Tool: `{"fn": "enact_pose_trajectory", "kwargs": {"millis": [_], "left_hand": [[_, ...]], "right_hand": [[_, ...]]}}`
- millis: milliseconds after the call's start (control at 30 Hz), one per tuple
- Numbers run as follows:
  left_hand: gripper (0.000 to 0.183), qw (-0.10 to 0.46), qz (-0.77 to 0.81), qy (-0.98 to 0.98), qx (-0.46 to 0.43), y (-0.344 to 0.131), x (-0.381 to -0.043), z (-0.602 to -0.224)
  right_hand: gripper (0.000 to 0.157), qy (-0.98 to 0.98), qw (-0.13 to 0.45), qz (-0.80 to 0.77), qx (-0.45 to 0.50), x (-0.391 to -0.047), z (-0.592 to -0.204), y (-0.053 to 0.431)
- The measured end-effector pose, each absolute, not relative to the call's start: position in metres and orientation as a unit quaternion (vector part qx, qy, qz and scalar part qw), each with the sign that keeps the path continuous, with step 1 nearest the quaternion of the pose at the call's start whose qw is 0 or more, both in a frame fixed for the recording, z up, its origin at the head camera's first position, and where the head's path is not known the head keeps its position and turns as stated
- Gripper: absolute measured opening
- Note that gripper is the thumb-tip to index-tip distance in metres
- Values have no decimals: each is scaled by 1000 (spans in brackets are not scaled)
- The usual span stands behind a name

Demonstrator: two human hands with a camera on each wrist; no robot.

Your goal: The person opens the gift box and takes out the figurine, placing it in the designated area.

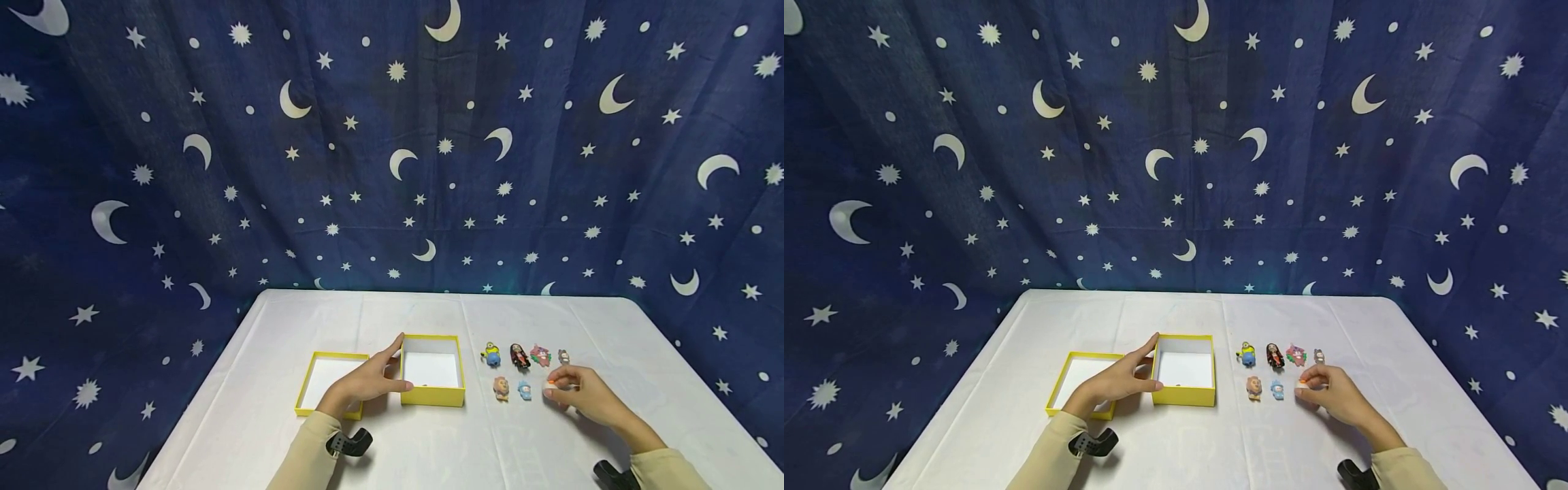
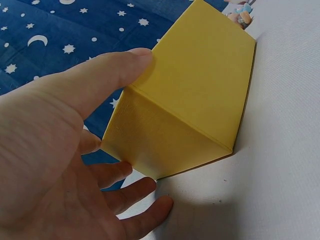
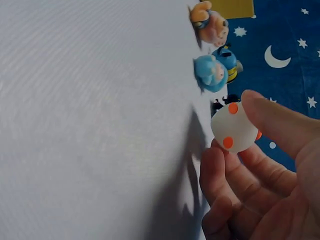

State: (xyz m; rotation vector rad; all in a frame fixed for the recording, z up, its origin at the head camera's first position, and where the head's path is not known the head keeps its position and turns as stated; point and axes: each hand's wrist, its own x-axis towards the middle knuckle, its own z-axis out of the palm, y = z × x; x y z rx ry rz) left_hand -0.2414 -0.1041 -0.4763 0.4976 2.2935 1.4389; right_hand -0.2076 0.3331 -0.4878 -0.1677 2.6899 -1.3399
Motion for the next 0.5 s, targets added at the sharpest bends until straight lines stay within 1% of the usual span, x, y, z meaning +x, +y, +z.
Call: {"fn": "enact_pose_trajectory", "kwargs": {"millis": [300, 500], "left_hand": [[103, 196, 518, 814, 174, -105, -240, -477], [101, 195, 517, 815, 177, -104, -241, -476]], "right_hand": [[28, 899, 44, -431, -64, -208, -493, 332], [26, 908, 40, -414, -52, -209, -491, 329]]}}
